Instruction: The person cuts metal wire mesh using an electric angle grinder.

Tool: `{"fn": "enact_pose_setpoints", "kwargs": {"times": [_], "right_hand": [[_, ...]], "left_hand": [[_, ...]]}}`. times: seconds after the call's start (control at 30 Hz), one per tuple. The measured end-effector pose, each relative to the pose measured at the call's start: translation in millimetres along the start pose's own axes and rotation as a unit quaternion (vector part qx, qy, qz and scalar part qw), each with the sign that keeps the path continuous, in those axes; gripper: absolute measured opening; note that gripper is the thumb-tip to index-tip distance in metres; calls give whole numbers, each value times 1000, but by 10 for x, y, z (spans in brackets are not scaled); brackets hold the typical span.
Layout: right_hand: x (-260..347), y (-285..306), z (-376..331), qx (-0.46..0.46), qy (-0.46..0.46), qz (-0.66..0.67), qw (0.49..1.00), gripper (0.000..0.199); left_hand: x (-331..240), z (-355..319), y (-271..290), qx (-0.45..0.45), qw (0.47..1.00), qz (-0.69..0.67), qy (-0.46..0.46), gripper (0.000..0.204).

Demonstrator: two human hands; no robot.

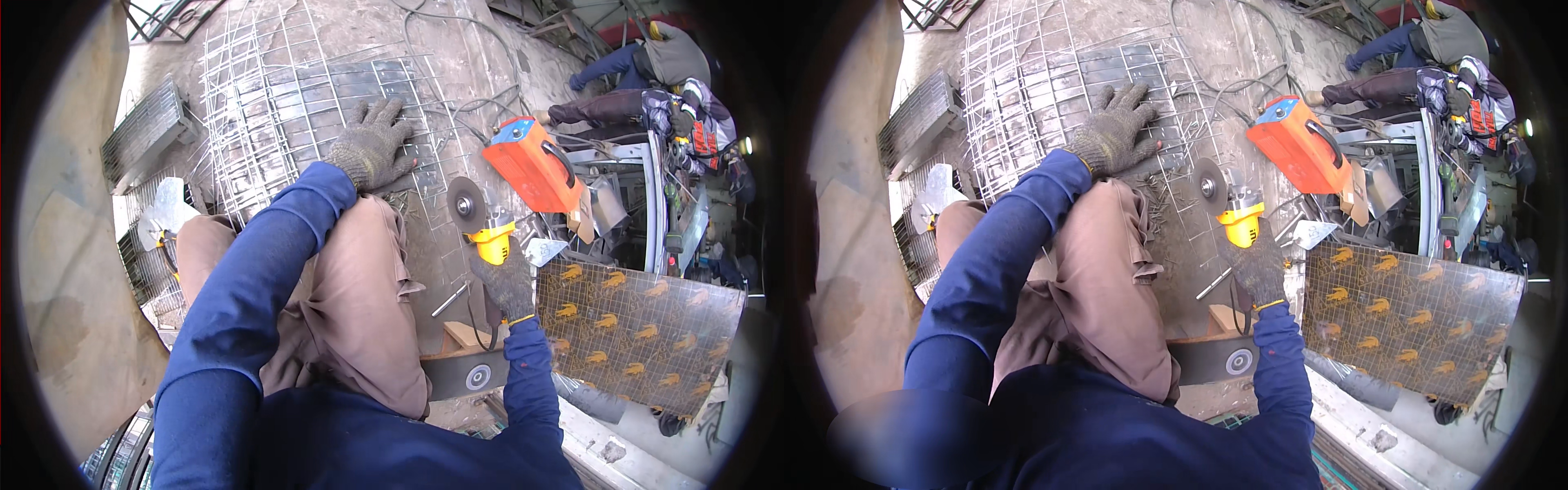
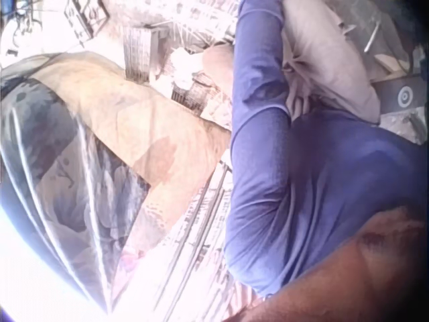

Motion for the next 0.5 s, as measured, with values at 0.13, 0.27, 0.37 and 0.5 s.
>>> {"fn": "enact_pose_setpoints", "kwargs": {"times": [0.13,0.27,0.37,0.5], "right_hand": [[18,-14,11,3,8,9,1000,58],[16,-41,13,12,-4,18,1000,57],[48,-37,19,5,10,15,1000,57],[70,-31,38,8,21,-7,1000,57]], "left_hand": [[12,11,-5,-18,999,-33,0,77],[53,8,-33,-20,999,-36,3,92],[73,41,-41,-22,998,-50,9,96],[57,49,-40,-21,999,-31,17,97]]}}
Point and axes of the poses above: each hand's wrist, its own z-axis towards the middle knuckle, its own y-axis out of the back of the hand, x = y × z, the point moved 8 cm from there along z, towards the middle knuckle, and after that the axes turned 2 degrees about -z, right-handed, at the moved point
